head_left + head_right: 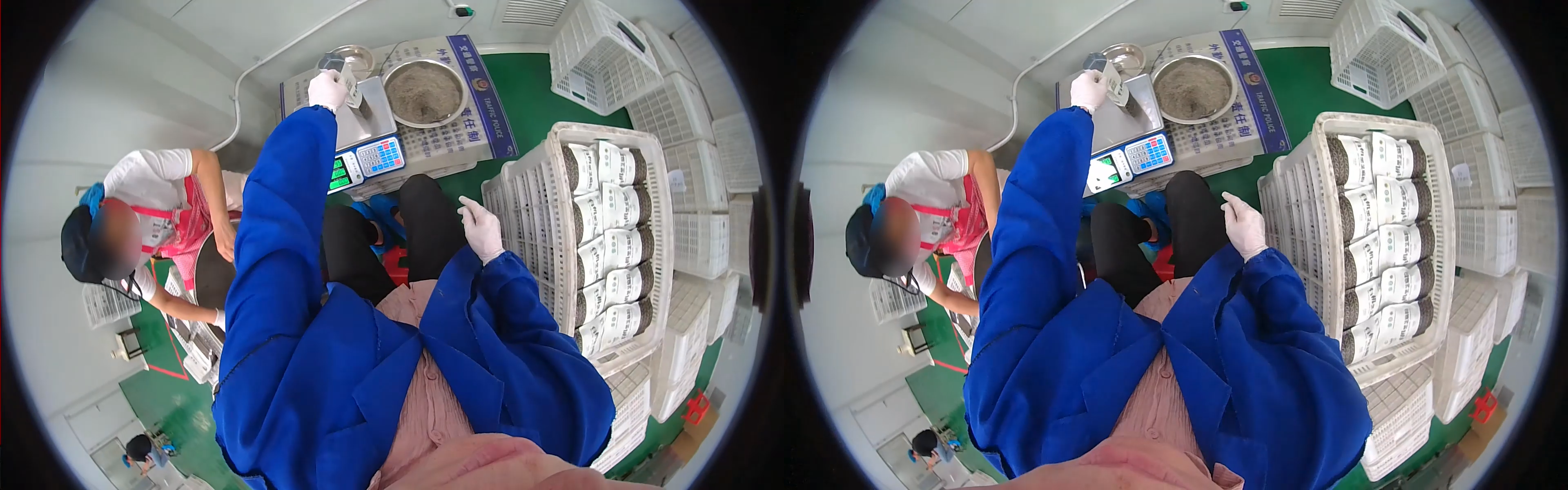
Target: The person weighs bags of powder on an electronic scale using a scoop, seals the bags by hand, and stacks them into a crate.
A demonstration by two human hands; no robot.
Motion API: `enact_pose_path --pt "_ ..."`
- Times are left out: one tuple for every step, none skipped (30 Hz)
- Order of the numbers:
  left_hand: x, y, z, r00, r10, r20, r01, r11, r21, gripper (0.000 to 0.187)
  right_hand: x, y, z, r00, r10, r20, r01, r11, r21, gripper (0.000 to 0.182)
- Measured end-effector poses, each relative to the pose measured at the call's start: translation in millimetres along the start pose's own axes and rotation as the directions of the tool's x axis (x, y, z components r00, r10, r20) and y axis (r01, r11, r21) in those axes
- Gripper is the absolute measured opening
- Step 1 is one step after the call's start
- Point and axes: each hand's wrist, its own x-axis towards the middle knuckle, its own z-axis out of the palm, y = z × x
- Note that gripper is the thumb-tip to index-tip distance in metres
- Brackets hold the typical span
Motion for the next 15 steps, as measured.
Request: enact_pose_path --pt "2.8 7.6 4.6 1.000 0.026 -0.002 -0.026 1.000 -0.013 0.021 -2.6 0.6 -0.9 1.000 0.010 -0.004 -0.010 1.000 0.001 0.025" --pt "5.3 16.4 10.5 0.999 0.051 -0.006 -0.051 0.998 -0.028 0.021 -4.1 1.0 -1.9 1.000 0.018 -0.008 -0.018 1.000 0.001 0.025" --pt "6.9 25.8 16.4 0.997 0.074 -0.010 -0.075 0.996 -0.043 0.021 -5.5 1.5 -2.8 1.000 0.017 -0.011 -0.017 1.000 -0.005 0.026" --pt "7.4 36.6 21.3 0.995 0.097 0.000 -0.097 0.993 -0.068 0.021 -7.4 2.2 -3.2 1.000 0.015 -0.014 -0.015 1.000 -0.011 0.026" --pt "7.3 48.0 26.1 0.993 0.118 0.007 -0.117 0.989 -0.094 0.020 -9.2 2.8 -3.8 1.000 0.010 -0.015 -0.011 1.000 -0.018 0.026" --pt "6.0 58.9 30.0 0.990 0.138 0.013 -0.136 0.984 -0.119 0.020 -10.4 3.5 -4.4 1.000 0.001 -0.010 -0.001 0.999 -0.040 0.026" --pt "0.2 70.6 30.6 0.982 0.187 -0.017 -0.188 0.976 -0.113 0.019 -10.4 3.5 -5.3 1.000 -0.008 -0.003 0.008 0.998 -0.062 0.026" --pt "-6.3 79.7 28.6 0.978 0.206 0.009 -0.204 0.971 -0.125 0.019 -10.3 4.1 -7.4 1.000 -0.019 0.003 0.019 0.996 -0.084 0.026" --pt "-13.0 88.0 25.7 0.973 0.227 0.033 -0.220 0.966 -0.138 0.019 -9.5 5.1 -11.0 0.998 -0.050 0.022 0.053 0.992 -0.112 0.026" --pt "-20.4 97.1 19.2 0.967 0.249 0.055 -0.238 0.959 -0.152 0.019 -6.8 3.9 -16.2 0.996 -0.083 0.040 0.088 0.986 -0.139 0.026" --pt "-32.1 106.5 7.2 0.947 0.314 0.072 -0.301 0.941 -0.155 0.019 -4.4 0.1 -22.1 0.992 -0.114 0.059 0.122 0.979 -0.164 0.026" --pt "-45.3 114.8 -5.0 0.932 0.349 0.094 -0.326 0.925 -0.195 0.020 -2.8 -3.5 -29.2 0.989 -0.129 0.068 0.139 0.976 -0.168 0.027" --pt "-59.1 124.0 -19.2 0.916 0.384 0.115 -0.351 0.907 -0.235 0.021 0.1 -12.0 -39.9 0.986 -0.145 0.076 0.156 0.973 -0.171 0.027" --pt "-73.4 133.6 -34.7 0.898 0.419 0.134 -0.373 0.886 -0.276 0.022 3.9 -22.0 -52.1 0.983 -0.160 0.085 0.173 0.969 -0.175 0.027" --pt "-90.7 144.2 -53.1 0.880 0.446 0.164 -0.388 0.874 -0.293 0.021 7.6 -35.0 -65.2 0.982 -0.148 0.116 0.166 0.972 -0.166 0.027"
